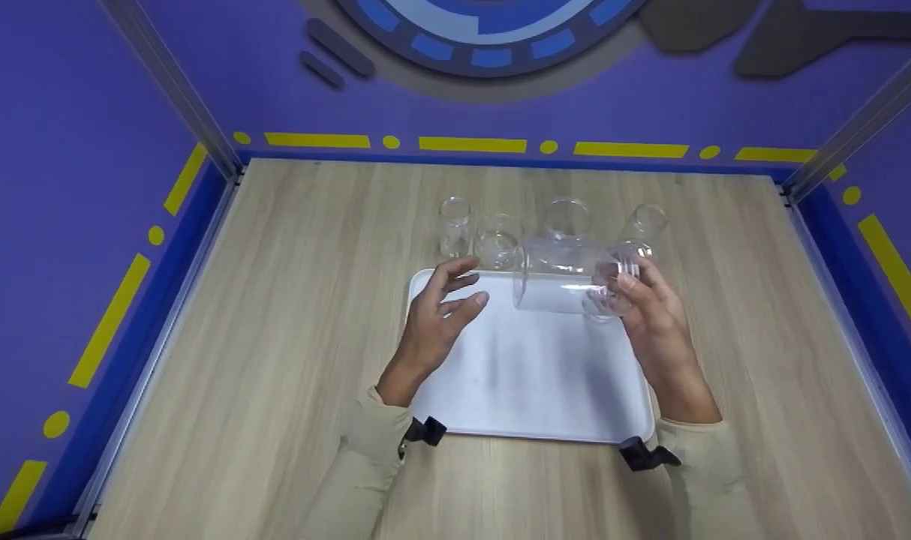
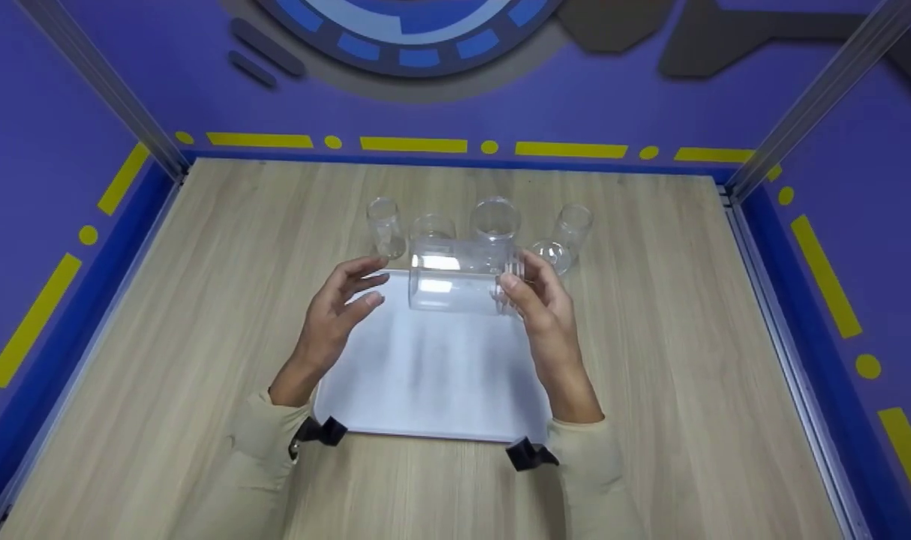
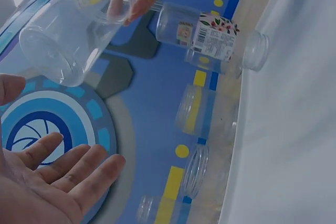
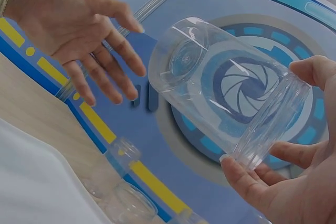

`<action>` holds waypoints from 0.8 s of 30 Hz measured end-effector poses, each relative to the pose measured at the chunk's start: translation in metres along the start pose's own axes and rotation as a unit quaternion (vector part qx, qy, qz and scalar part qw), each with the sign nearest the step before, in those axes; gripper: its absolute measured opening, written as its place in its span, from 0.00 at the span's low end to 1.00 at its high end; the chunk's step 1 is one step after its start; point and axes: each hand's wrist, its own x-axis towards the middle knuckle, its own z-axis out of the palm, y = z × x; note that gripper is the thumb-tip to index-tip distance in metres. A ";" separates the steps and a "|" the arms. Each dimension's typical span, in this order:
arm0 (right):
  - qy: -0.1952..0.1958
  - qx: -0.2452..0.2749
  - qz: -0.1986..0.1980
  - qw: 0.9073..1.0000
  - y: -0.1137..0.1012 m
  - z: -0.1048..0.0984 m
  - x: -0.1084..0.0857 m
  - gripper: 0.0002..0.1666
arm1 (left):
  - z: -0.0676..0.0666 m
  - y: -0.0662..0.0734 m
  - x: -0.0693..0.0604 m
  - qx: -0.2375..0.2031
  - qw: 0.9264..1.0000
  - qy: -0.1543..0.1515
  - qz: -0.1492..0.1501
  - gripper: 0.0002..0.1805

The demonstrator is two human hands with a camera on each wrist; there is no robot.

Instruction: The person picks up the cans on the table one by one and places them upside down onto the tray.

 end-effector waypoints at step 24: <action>-0.007 -0.015 0.017 1.000 0.009 0.008 -0.007 0.26 | 0.023 0.013 0.005 -0.109 0.992 -0.061 0.005 0.49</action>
